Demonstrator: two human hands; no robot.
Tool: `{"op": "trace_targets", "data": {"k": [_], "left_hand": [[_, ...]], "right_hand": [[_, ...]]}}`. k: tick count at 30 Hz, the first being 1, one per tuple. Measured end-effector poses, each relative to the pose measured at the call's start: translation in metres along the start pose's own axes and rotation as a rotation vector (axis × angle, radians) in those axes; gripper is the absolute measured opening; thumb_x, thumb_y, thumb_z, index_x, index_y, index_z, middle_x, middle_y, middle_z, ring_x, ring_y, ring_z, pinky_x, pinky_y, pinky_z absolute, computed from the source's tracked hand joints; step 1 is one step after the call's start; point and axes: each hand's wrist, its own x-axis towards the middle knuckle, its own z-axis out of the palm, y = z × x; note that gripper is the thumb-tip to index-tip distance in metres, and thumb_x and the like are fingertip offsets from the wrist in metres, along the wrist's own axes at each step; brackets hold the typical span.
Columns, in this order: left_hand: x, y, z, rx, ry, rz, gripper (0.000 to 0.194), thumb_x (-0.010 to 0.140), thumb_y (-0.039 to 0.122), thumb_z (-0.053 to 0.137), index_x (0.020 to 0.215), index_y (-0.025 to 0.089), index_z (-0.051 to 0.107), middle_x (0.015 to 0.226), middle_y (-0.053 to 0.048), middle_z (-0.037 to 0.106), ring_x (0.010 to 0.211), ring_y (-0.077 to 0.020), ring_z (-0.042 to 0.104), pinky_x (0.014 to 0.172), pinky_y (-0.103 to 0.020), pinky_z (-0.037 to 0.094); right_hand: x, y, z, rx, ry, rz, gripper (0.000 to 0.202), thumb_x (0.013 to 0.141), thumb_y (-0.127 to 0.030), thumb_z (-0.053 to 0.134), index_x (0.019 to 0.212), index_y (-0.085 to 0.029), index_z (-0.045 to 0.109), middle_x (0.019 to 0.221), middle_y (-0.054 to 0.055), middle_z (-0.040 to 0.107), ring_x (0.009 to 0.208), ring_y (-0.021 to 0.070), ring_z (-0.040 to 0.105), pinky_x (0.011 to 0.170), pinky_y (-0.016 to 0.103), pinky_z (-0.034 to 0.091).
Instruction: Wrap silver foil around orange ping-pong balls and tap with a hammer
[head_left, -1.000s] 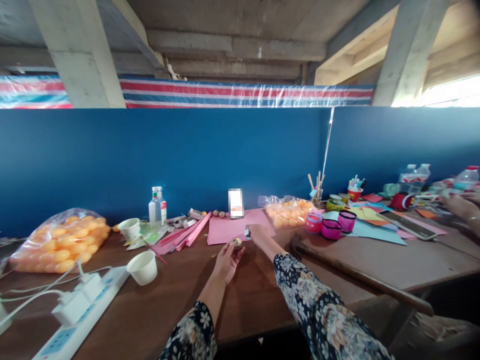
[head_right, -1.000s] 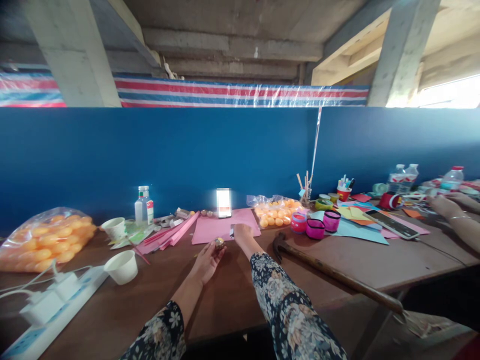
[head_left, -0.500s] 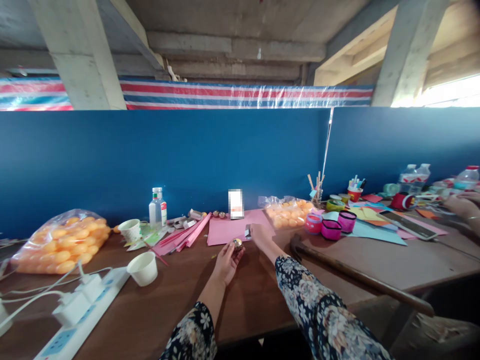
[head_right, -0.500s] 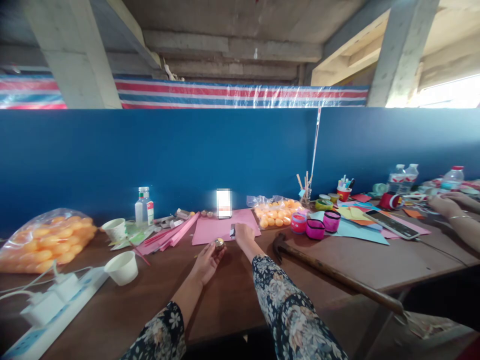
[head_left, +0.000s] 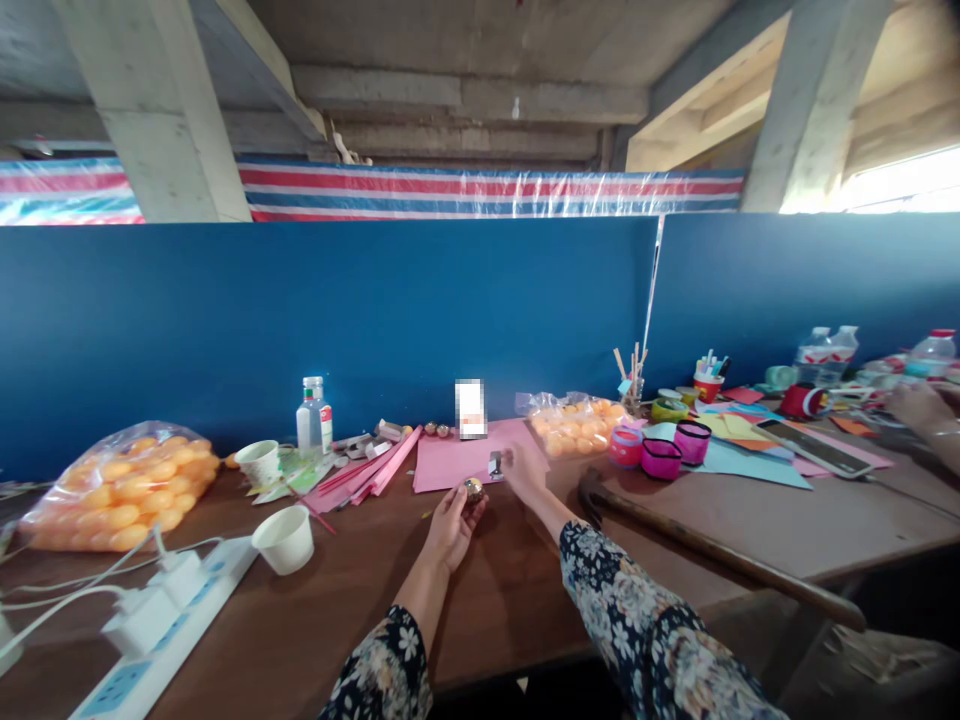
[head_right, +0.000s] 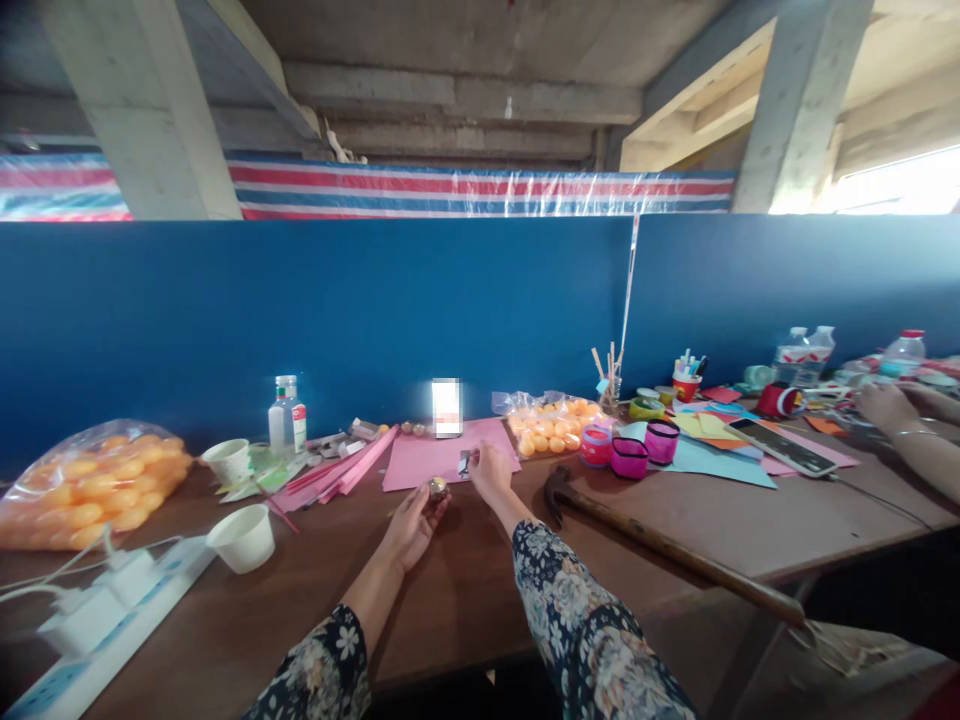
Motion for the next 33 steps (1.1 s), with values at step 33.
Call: {"op": "trace_targets", "data": {"k": [33], "left_hand": [[-0.001,0.0,-0.003,0.043,-0.075,0.052,0.031,0.068,0.012,0.062,0.098,0.018,0.055,0.091,-0.003,0.065,0.083,-0.0132,0.06,0.086,-0.031,0.043]], "right_hand": [[-0.07,-0.014,0.001,1.087,-0.125,0.127,0.019,0.068,-0.033,0.055,0.079,-0.017,0.058,0.068,0.0,0.057,0.056,0.0108,0.049,0.047,0.02,0.038]]}}
